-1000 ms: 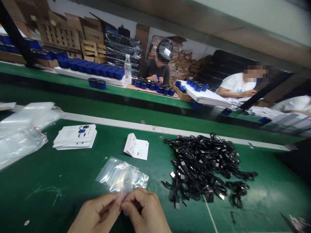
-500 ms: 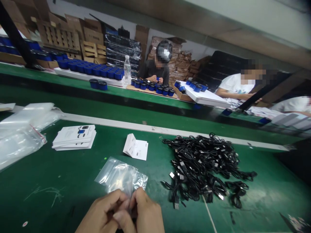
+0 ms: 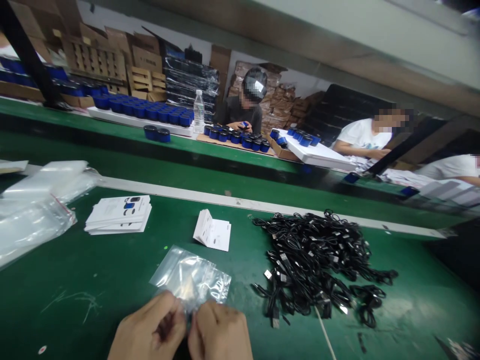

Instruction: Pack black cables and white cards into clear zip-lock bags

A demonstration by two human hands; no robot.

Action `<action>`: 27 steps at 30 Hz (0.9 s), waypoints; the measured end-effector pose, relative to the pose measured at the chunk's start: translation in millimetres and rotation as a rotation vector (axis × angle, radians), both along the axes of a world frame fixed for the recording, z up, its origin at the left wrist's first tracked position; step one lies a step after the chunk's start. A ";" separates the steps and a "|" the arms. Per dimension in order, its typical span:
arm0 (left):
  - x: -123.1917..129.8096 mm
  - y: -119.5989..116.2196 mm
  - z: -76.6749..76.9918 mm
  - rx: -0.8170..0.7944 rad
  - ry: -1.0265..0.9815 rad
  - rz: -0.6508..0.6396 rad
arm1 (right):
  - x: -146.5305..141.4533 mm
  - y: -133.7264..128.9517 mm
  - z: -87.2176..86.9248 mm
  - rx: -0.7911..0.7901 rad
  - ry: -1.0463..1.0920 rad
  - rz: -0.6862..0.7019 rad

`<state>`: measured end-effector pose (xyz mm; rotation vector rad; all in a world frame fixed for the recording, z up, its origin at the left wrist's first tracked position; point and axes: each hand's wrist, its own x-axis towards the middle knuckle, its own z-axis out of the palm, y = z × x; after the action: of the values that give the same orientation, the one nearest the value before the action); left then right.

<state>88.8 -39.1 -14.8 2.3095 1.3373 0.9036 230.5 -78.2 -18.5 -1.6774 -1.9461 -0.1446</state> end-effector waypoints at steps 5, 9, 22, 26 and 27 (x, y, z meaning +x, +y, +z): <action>3.1 6.7 2.0 -0.169 -0.010 0.133 | 26.8 20.1 33.1 -0.496 0.232 0.058; 4.6 6.1 -4.7 -0.361 -0.066 0.133 | 43.3 61.8 66.6 -0.593 0.562 0.000; 2.9 6.1 -12.1 -0.324 -0.181 0.127 | 56.0 144.2 24.5 -0.734 0.938 -0.113; 2.4 5.7 -9.9 -0.358 -0.192 0.118 | 58.3 140.6 20.2 -0.710 0.958 -0.127; 2.4 5.6 -9.9 -0.369 -0.196 0.119 | 58.5 140.9 19.2 -0.707 0.961 -0.131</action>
<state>91.2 -33.5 -24.7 1.8339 1.4298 0.8130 289.0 62.7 0.7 -1.7597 -1.1717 1.1990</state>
